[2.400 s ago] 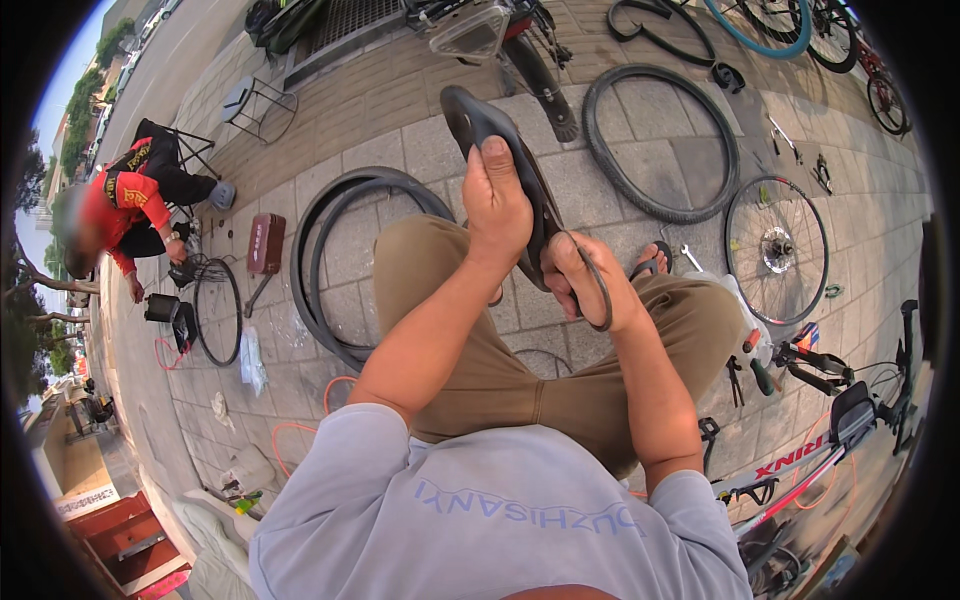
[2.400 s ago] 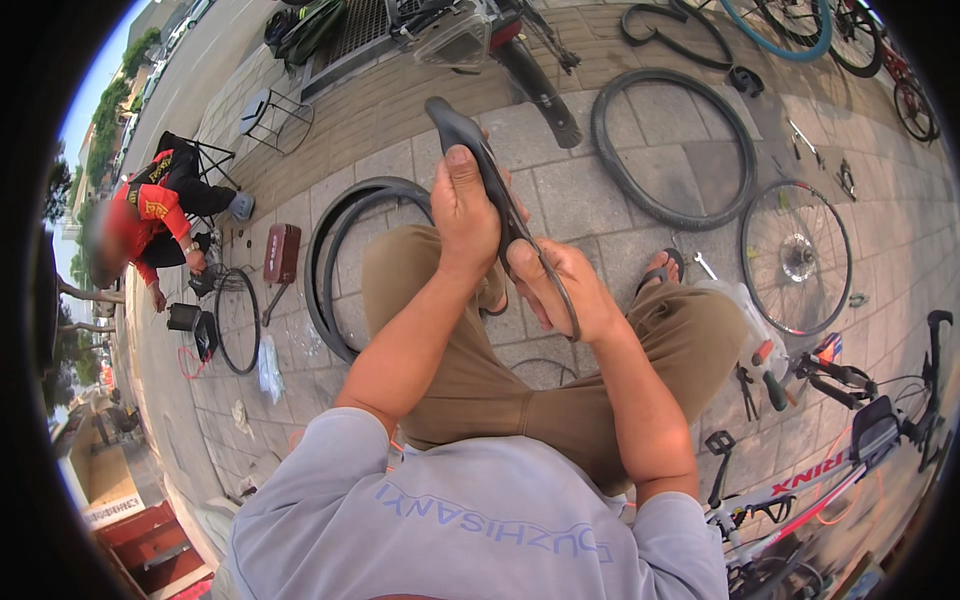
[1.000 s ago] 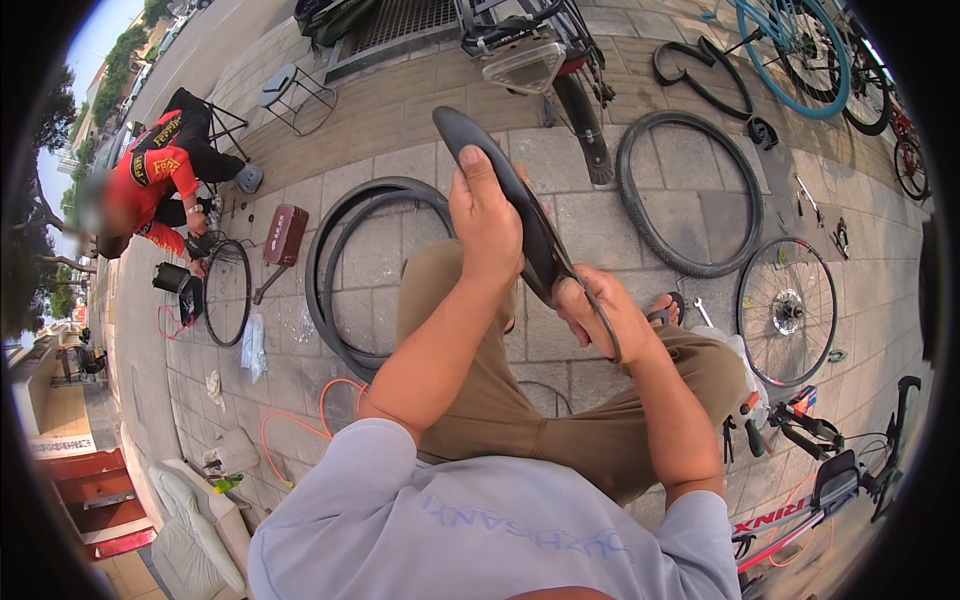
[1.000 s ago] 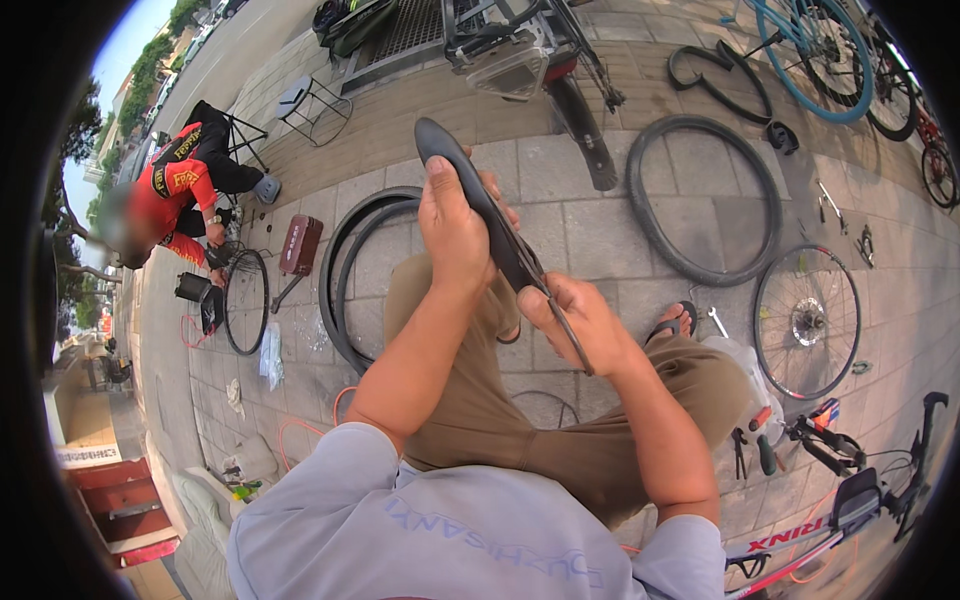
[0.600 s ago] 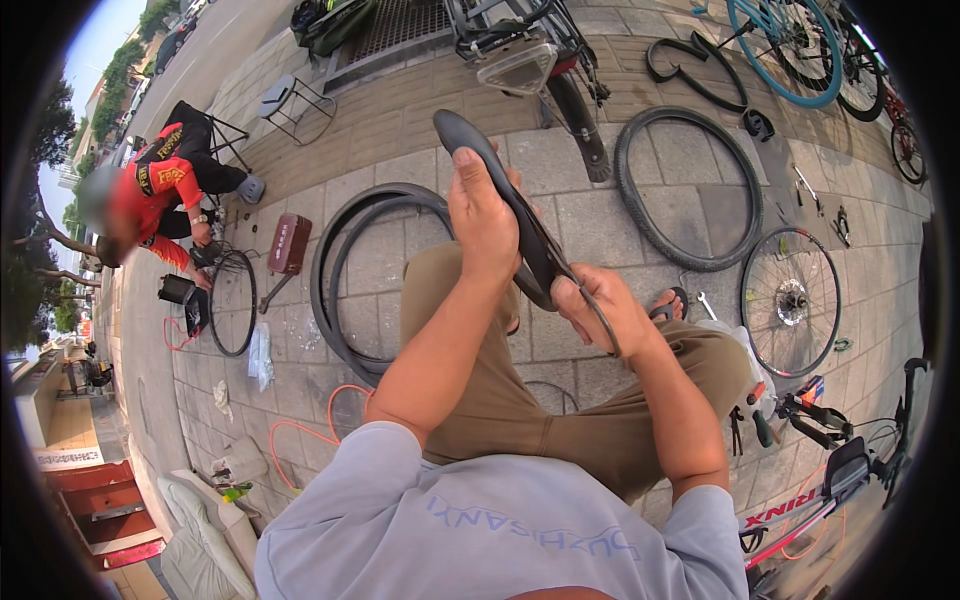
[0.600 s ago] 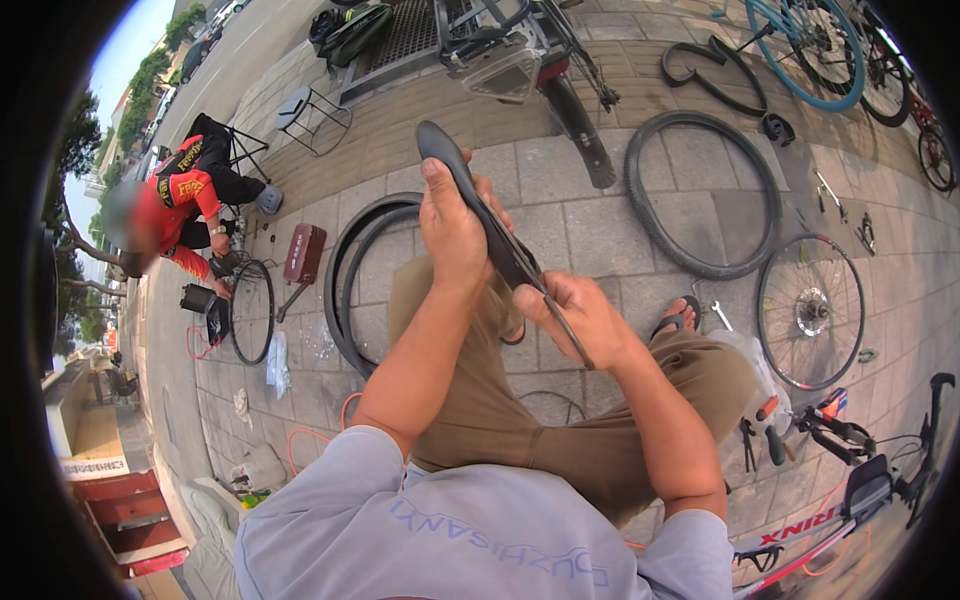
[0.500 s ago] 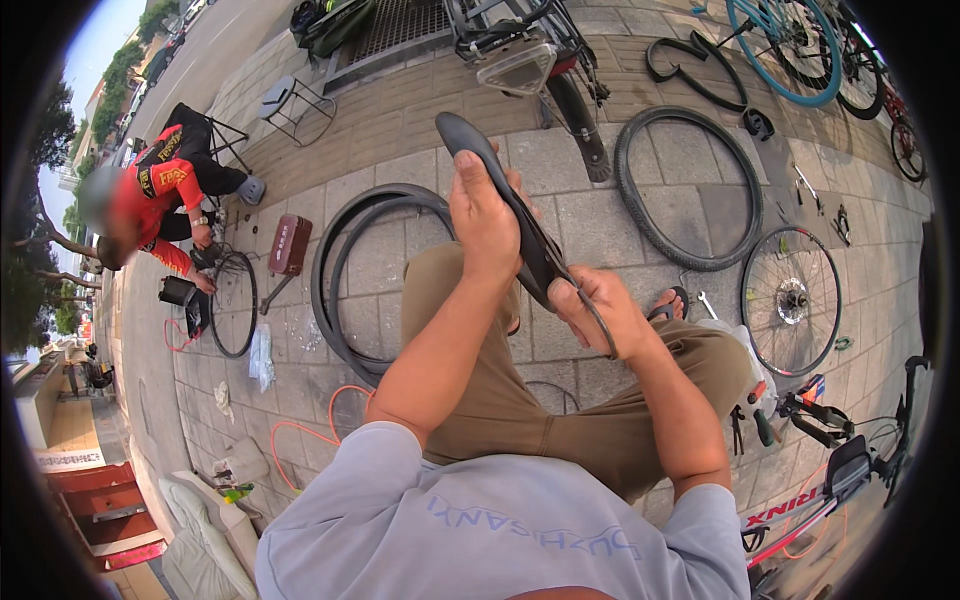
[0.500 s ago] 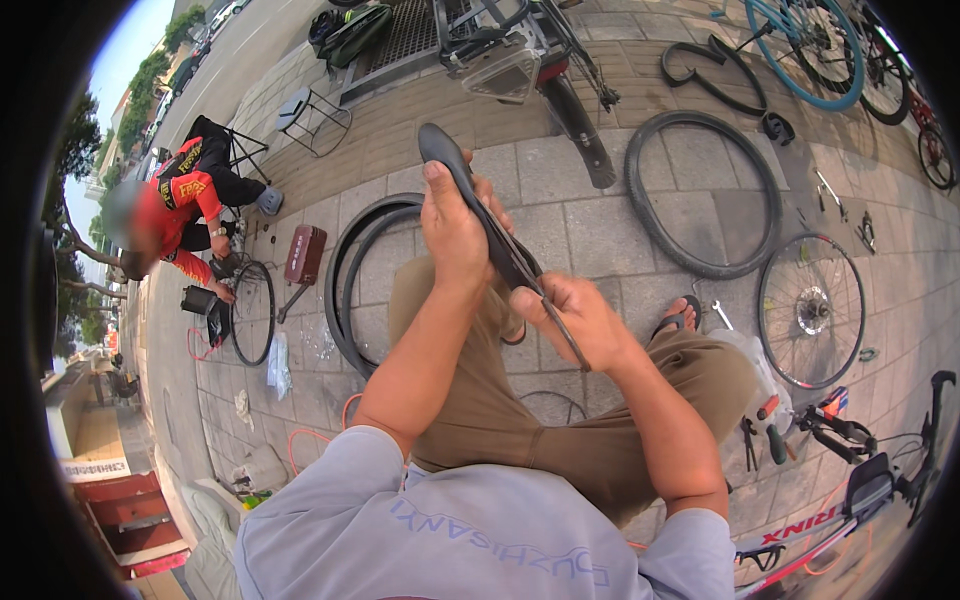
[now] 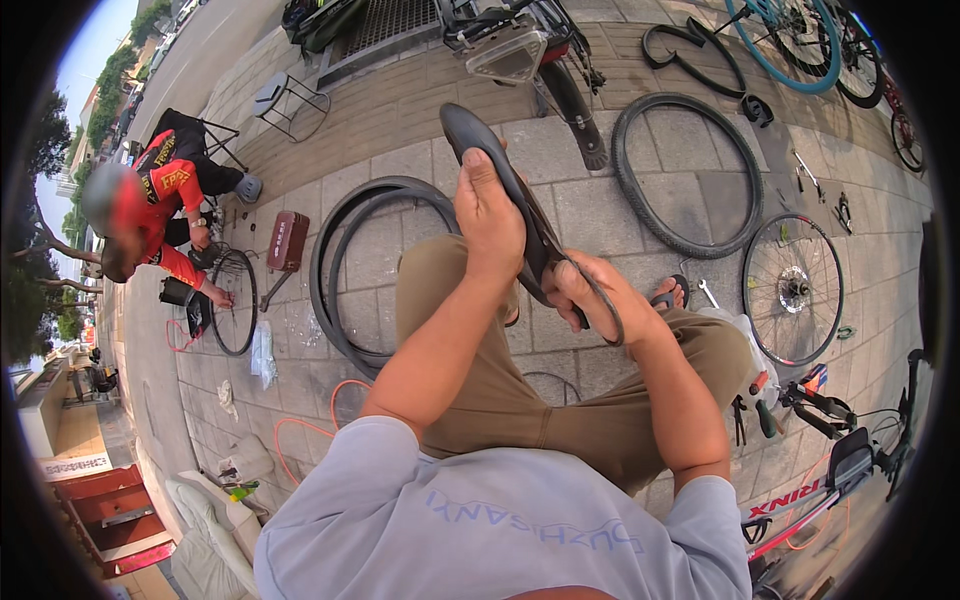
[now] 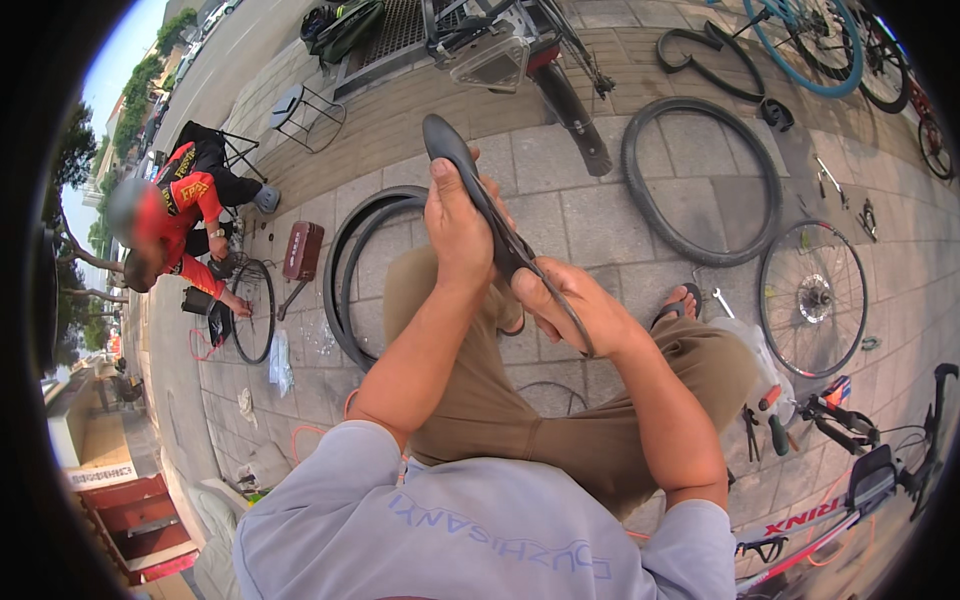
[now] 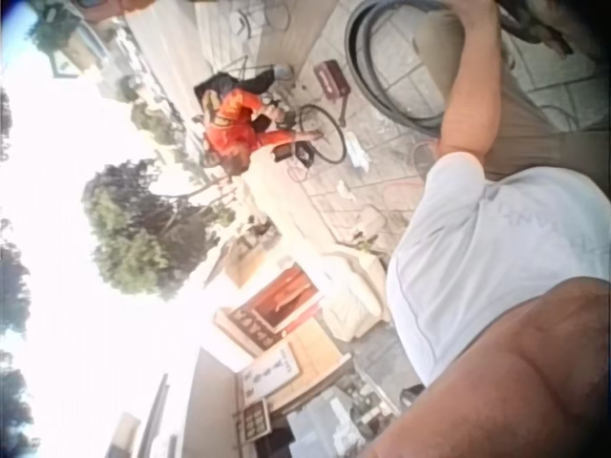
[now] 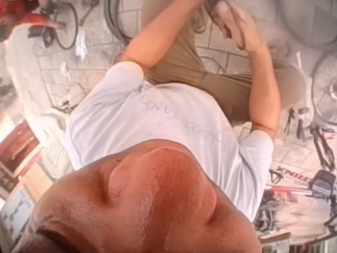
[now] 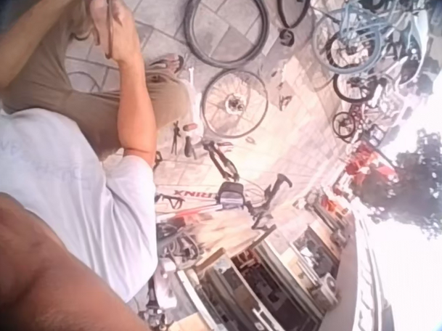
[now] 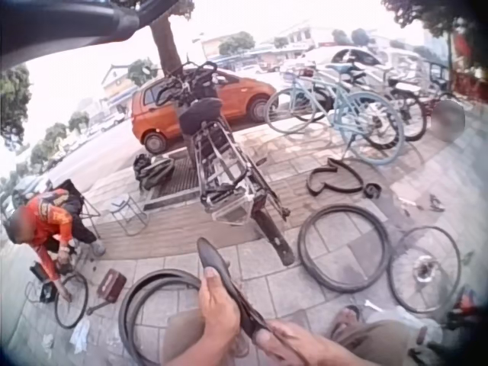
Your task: The person sits on the ground and repeatedly rubs a small section of a bicycle inner tube with a sanding tool. The person holds the tube with both hands and works on the same spot for the duration of the clip.
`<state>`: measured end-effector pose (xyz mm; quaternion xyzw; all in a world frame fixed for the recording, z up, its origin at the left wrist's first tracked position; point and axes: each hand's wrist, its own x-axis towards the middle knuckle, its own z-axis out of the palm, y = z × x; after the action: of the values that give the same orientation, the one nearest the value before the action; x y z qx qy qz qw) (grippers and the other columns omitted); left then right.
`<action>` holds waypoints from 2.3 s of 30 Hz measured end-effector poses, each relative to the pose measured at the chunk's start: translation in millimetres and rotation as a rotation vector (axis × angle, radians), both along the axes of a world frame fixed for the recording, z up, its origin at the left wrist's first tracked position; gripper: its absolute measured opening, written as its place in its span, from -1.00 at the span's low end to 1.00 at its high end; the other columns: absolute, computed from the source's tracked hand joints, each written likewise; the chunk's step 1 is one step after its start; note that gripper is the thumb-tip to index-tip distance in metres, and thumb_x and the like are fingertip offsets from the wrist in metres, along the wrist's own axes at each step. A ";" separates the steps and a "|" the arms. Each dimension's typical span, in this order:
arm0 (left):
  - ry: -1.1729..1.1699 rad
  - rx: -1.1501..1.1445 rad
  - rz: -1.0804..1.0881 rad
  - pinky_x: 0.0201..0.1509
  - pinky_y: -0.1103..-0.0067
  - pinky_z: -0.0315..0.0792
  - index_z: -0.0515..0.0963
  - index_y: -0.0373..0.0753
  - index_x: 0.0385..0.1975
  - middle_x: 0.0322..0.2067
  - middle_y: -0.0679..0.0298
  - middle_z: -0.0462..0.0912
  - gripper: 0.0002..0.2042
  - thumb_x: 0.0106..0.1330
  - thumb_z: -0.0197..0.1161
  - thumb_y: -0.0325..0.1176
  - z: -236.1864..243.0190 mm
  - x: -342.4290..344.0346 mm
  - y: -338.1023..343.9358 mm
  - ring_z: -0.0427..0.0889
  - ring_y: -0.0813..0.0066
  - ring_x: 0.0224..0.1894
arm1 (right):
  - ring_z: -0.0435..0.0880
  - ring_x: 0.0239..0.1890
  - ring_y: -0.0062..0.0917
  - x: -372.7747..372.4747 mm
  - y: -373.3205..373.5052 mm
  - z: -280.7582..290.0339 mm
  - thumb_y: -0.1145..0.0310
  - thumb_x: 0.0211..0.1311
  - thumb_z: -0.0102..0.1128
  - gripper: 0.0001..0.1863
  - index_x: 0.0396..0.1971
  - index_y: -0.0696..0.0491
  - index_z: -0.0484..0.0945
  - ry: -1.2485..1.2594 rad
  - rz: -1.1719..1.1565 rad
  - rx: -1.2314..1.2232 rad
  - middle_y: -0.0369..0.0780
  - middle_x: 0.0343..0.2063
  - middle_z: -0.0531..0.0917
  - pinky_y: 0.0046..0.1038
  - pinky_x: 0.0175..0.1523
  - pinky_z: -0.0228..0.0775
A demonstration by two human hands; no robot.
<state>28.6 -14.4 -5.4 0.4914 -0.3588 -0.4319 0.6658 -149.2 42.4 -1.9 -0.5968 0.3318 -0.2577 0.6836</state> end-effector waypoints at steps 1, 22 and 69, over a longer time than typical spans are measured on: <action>-0.008 0.001 -0.003 -0.54 0.56 0.48 0.39 -0.41 0.21 -0.53 0.33 0.45 -0.28 0.64 -0.15 0.29 -0.2 0.6 -0.6 0.46 0.58 -0.63 | 0.44 -0.58 -0.63 0.1 0.4 -0.6 -0.36 0.58 -0.11 -0.27 -0.30 0.14 0.47 -0.001 -0.003 0.007 -0.33 -0.57 0.43 -0.49 -0.45 0.33; 0.092 -0.020 0.014 -0.56 0.52 0.49 0.43 -0.33 0.15 -0.50 0.28 0.51 -0.37 0.65 -0.11 0.24 -4.1 2.9 -0.7 0.51 0.51 -0.63 | 0.42 -0.67 -0.76 8.1 9.3 2.4 -0.34 0.45 0.19 -0.33 -0.47 0.04 0.45 0.024 -0.123 0.140 -0.41 -0.67 0.45 -0.58 -0.58 0.26; 0.167 -0.009 -0.002 -0.57 0.52 0.46 0.39 -0.28 0.12 -0.44 0.25 0.53 -0.41 0.67 -0.14 0.23 12.1 9.8 -1.6 0.47 0.51 -0.62 | 0.42 -0.60 -0.68 0.5 4.0 -7.0 -0.38 0.54 -0.03 -0.28 -0.33 0.10 0.49 0.089 -0.015 0.008 -0.36 -0.61 0.44 -0.53 -0.48 0.26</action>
<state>38.4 -16.1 6.7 0.4505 -0.3044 -0.4705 0.6950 -148.7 46.4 -8.9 -0.6024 0.3674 -0.2343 0.6687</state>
